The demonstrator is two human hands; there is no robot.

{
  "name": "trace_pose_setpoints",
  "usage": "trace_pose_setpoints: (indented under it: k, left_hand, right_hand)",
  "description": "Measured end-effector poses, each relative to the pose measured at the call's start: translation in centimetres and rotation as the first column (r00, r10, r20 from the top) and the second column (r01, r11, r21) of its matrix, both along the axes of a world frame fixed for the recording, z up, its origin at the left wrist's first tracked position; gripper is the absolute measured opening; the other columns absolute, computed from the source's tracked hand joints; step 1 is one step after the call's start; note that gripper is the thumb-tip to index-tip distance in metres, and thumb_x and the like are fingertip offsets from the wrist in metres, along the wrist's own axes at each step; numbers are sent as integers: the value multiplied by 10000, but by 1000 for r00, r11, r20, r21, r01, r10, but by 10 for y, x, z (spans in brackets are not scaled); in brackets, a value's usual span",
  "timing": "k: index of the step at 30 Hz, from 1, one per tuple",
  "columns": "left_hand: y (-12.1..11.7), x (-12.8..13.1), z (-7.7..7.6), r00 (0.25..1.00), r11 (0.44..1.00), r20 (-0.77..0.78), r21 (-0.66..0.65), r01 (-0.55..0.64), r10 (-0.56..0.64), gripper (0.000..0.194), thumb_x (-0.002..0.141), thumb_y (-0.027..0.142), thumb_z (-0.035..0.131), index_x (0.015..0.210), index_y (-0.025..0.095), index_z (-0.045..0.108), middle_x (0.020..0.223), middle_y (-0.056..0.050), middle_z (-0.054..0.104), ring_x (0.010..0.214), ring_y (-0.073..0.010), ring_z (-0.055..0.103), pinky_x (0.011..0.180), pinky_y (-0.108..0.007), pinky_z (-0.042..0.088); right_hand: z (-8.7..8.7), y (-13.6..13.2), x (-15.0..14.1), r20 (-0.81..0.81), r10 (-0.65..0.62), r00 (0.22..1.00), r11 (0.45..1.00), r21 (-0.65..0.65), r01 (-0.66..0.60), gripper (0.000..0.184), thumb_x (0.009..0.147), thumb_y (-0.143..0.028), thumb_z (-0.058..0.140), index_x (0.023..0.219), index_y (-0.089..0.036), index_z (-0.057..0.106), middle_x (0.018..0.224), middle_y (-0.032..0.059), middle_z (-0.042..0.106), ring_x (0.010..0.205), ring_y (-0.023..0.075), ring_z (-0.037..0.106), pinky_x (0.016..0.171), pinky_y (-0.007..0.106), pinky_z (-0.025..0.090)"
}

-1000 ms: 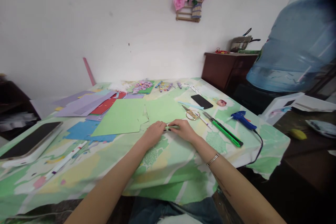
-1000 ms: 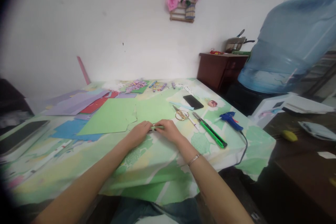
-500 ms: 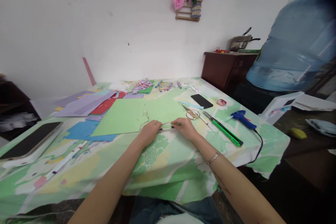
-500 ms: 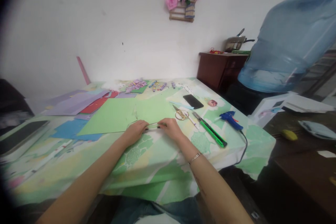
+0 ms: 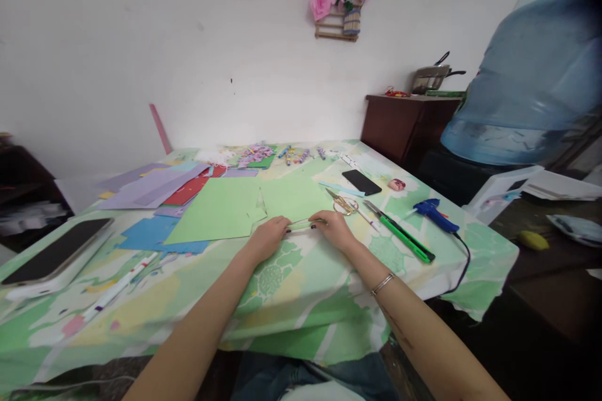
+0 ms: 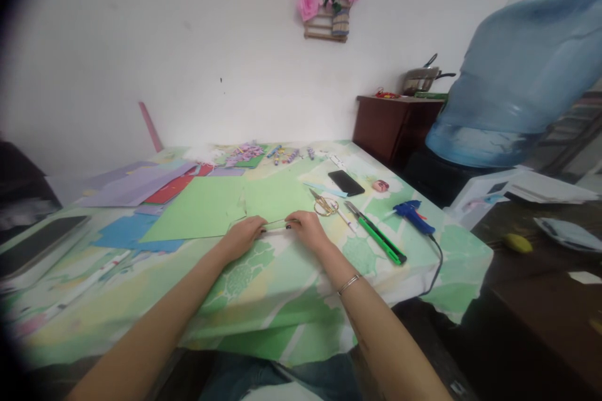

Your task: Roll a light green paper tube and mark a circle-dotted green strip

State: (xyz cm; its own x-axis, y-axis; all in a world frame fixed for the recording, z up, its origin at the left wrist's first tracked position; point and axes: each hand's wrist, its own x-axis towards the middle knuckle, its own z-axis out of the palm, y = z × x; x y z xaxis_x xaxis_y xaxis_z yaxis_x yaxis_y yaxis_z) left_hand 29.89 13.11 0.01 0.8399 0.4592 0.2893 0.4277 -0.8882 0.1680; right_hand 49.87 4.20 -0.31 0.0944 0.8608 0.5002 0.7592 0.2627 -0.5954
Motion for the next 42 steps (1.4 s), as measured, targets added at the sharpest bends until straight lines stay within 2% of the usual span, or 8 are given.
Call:
trace_pose_setpoints:
  k: [8,14,17,22,29,36,42]
  left_hand:
    - [11,-4,-6,998,999,58,-54,3,0,175,834,99,373,835,162,536,800,-55,589,766,-182,543,698,-288,415]
    - [12,-6,-5,992,995,117,-92,49,-38,220,812,74,374,926,157,544,897,-72,614,843,-180,561,752,-294,432]
    - [13,-9,-2,989,992,145,-116,47,-30,242,792,54,371,904,158,558,865,-66,631,812,-172,578,744,-289,442]
    - [13,-9,0,984,989,175,-146,37,-11,247,765,49,391,863,166,585,801,-50,649,756,-159,600,720,-276,455]
    - [17,-10,-2,978,992,208,-128,-4,31,264,766,56,385,891,154,596,840,-71,655,788,-175,595,748,-310,458]
    - [20,-13,-1,968,990,244,-136,-26,59,270,763,67,395,894,166,609,847,-64,662,776,-171,596,750,-309,461]
    - [17,-13,3,947,980,303,-196,-42,102,225,751,98,437,839,179,628,784,-42,674,716,-165,605,727,-291,463]
  right_hand:
    - [1,0,2,-8,-5,1000,1000,0,5,192,723,-51,574,804,-173,698,823,55,710,791,172,644,749,279,467]
    - [-1,0,5,-11,-14,1000,1000,2,14,254,706,-9,532,813,-174,693,828,53,708,803,172,645,763,288,472]
    - [-1,0,6,-16,-10,1000,1000,0,10,306,687,23,503,830,-171,691,853,58,709,813,172,648,765,290,477]
    - [0,-1,7,-34,-2,999,1000,-4,2,295,686,13,510,818,-175,696,844,53,713,803,176,654,753,293,484]
    - [1,-1,7,-67,-23,997,1000,-5,23,269,692,-28,539,841,-178,704,865,56,715,807,180,648,759,293,476]
    - [-1,1,12,-162,-92,982,995,-41,87,230,699,-80,547,810,-182,720,586,16,678,552,148,614,605,269,466]
    - [-4,2,14,-272,-88,958,996,-29,83,194,665,-115,589,783,-188,725,569,18,671,555,159,617,599,283,473]
